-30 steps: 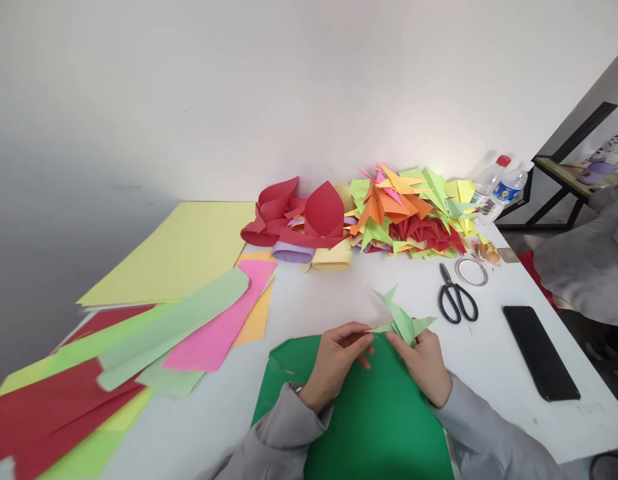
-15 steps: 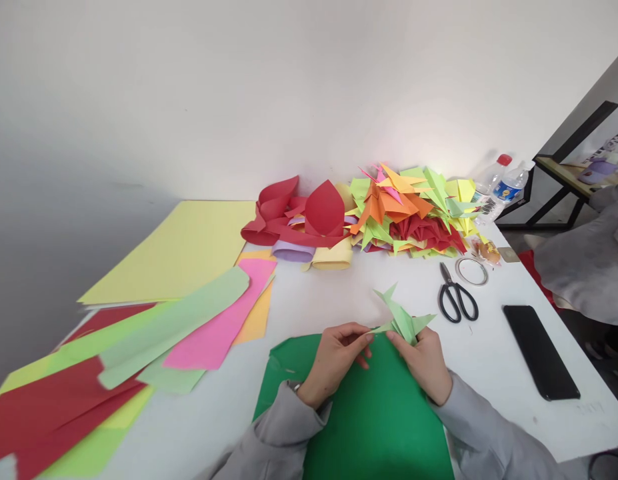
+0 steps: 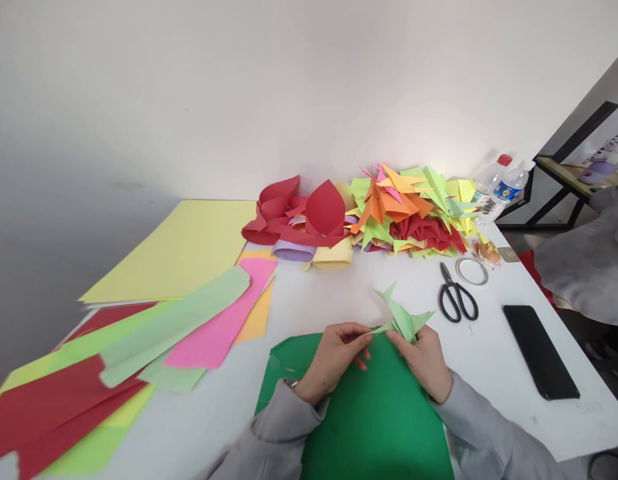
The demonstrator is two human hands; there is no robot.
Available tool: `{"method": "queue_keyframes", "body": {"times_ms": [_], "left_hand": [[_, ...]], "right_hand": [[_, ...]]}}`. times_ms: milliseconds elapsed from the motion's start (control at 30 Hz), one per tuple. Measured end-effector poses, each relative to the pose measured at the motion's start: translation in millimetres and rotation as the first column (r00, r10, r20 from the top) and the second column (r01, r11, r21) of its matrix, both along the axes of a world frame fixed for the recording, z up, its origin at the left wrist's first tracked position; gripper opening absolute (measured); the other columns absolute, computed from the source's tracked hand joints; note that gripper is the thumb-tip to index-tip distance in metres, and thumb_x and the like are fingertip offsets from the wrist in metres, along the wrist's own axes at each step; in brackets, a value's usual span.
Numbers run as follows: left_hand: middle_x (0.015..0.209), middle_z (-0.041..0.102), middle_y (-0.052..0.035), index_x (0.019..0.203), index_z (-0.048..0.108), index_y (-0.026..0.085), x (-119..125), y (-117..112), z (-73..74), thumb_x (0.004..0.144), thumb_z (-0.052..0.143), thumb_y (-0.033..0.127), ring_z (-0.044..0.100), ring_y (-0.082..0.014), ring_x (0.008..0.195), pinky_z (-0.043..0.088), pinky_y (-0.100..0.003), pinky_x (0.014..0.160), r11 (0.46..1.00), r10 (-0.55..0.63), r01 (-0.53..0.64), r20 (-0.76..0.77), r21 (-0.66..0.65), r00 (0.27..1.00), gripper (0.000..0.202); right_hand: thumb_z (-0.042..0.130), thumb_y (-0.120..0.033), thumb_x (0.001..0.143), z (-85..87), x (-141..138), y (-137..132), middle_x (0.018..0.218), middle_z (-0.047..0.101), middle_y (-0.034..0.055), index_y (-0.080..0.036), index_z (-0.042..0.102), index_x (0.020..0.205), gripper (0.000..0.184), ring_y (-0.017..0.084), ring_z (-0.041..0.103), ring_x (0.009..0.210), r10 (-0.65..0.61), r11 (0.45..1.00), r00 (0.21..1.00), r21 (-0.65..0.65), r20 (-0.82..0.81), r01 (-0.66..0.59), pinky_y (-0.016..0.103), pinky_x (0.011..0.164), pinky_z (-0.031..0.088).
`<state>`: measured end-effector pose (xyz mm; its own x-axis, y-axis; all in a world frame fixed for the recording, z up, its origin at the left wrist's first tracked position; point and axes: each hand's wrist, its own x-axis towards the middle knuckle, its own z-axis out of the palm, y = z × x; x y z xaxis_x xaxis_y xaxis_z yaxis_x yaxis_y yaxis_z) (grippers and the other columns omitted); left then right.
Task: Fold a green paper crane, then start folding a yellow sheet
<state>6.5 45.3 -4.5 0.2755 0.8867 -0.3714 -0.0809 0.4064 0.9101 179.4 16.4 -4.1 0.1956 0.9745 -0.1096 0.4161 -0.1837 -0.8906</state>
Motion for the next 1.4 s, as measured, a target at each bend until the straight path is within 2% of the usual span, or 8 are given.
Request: {"method": "queue_keyframes", "body": {"times_ms": [333,600,767,1067,1267,1400], "left_hand": [[0.045,0.058,0.0012,0.064,0.066,0.013,-1.3,0.6,3.5,0.063,0.076,0.043,0.052,-0.0107,0.038,0.046,-0.022,0.040,0.999,-0.030,0.029,-0.032,-0.020,0.999,0.031],[0.047,0.059,0.0007,0.065,0.066,0.014,-0.4,-0.2,2.0,0.064,0.073,0.041,0.053,-0.0113,0.039,0.046,-0.023,0.040,1.000,-0.017,0.017,-0.008,-0.016,1.000,0.028],[0.045,0.057,0.0011,0.062,0.063,0.014,-0.3,-0.2,0.1,0.065,0.072,0.041,0.053,-0.0112,0.039,0.047,-0.022,0.041,1.000,-0.019,0.019,-0.008,-0.017,1.000,0.028],[0.054,0.060,-0.0016,0.073,0.069,0.011,-4.6,3.1,-1.9,0.065,0.075,0.048,0.055,-0.0123,0.044,0.048,-0.023,0.038,0.997,-0.078,0.078,-0.022,-0.005,0.997,0.038],[0.066,0.062,-0.0033,0.077,0.070,0.011,-5.4,3.0,1.4,0.066,0.075,0.049,0.058,-0.0130,0.051,0.050,-0.022,0.038,0.997,-0.078,0.078,0.019,0.016,0.997,0.040],[0.063,0.062,-0.0034,0.075,0.069,0.011,-4.9,2.5,1.1,0.067,0.075,0.049,0.057,-0.0126,0.049,0.050,-0.022,0.038,0.996,-0.081,0.081,0.007,0.025,0.997,0.039]], "right_hand": [[0.066,-0.051,0.075,-2.1,-0.2,0.1,0.074,0.073,0.0095,-0.012,0.070,0.082,0.040,0.024,0.064,0.070,0.017,1.000,1.000,0.017,-0.003,-0.017,0.032,0.063,0.050],[0.067,-0.054,0.073,-2.8,-0.3,0.2,0.068,0.071,0.0078,-0.012,0.070,0.077,0.042,0.022,0.061,0.062,0.002,1.000,1.000,0.004,0.007,-0.002,0.032,0.060,0.049],[0.065,-0.052,0.075,-1.3,-0.9,0.3,0.071,0.072,0.0082,-0.013,0.069,0.079,0.040,0.022,0.062,0.065,0.023,1.000,1.000,0.016,0.001,-0.023,0.031,0.061,0.049],[0.065,-0.056,0.074,1.1,0.2,1.6,0.054,0.065,0.0043,-0.015,0.066,0.074,0.042,0.022,0.060,0.057,0.008,0.999,1.000,-0.031,-0.015,-0.008,0.029,0.050,0.044],[0.064,-0.055,0.074,2.1,0.6,2.4,0.052,0.064,0.0040,-0.016,0.066,0.072,0.039,0.023,0.062,0.059,0.018,0.999,1.000,-0.030,-0.010,-0.018,0.029,0.050,0.044],[0.064,-0.056,0.073,1.7,0.1,2.9,0.051,0.063,0.0035,-0.016,0.066,0.070,0.039,0.024,0.062,0.060,0.012,0.999,1.000,-0.040,-0.016,-0.012,0.029,0.049,0.044]]}}
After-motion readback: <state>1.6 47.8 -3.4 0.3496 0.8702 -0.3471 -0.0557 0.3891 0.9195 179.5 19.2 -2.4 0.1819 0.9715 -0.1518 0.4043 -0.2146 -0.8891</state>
